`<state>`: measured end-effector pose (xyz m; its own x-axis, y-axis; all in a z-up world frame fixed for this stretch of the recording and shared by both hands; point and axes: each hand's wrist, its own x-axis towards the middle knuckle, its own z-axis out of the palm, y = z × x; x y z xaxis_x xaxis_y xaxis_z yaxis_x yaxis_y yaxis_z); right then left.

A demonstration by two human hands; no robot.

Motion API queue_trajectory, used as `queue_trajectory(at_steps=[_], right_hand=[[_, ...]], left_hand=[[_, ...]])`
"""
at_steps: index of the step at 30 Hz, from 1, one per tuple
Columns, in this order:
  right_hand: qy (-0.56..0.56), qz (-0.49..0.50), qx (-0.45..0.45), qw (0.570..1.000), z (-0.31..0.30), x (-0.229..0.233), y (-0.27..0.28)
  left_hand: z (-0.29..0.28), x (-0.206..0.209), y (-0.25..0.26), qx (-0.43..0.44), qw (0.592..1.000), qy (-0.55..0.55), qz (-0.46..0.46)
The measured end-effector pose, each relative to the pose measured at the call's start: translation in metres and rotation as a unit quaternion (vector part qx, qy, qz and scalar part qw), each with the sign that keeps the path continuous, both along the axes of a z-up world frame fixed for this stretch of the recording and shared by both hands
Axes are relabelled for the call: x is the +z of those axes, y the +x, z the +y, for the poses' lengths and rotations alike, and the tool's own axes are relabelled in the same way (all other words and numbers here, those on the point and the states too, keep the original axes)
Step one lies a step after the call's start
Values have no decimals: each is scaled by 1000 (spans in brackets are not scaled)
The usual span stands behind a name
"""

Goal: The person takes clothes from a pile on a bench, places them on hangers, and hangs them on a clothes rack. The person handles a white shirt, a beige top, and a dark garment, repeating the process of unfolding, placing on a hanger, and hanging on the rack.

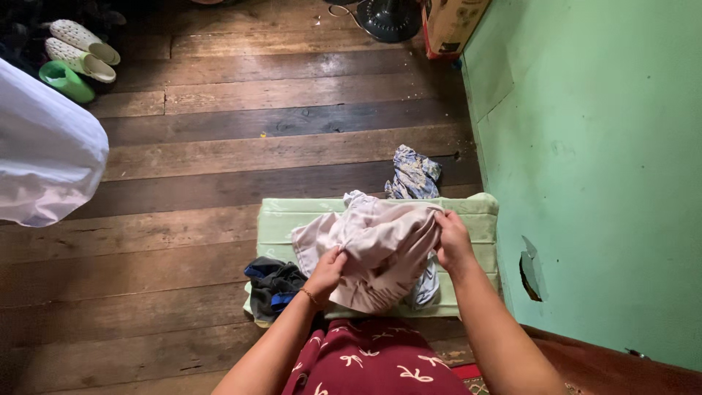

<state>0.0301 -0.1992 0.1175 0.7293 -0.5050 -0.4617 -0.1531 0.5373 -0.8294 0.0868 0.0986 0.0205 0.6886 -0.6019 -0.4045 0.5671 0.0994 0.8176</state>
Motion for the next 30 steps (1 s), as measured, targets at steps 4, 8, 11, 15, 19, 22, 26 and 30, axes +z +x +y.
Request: queue_trajectory(at_steps=[4,8,11,15,19,22,26,30], right_hand=[[-233,98,47,966,27,9,-4],[-437,131,225,861,87,47,-14],[-616,77,322,715,119,62,-22],[-690,77,250,675,124,55,-28],[-606,84,238,754,101,39,-36],[-449,101,212,862,92,27,-42],[-306,51,136,941,79,30,-39],[-119,0,127,985,81,45,-33]], left_hand=[[-1,16,-6,-31,984,140,109],[-14,6,-5,-19,999,20,21],[-16,-2,-4,-58,997,44,-24],[0,4,-3,-105,976,137,-133],[24,21,17,-78,952,202,-218],[34,29,30,-14,917,287,-276],[37,39,40,119,866,355,-332],[21,58,22,106,841,333,-414]])
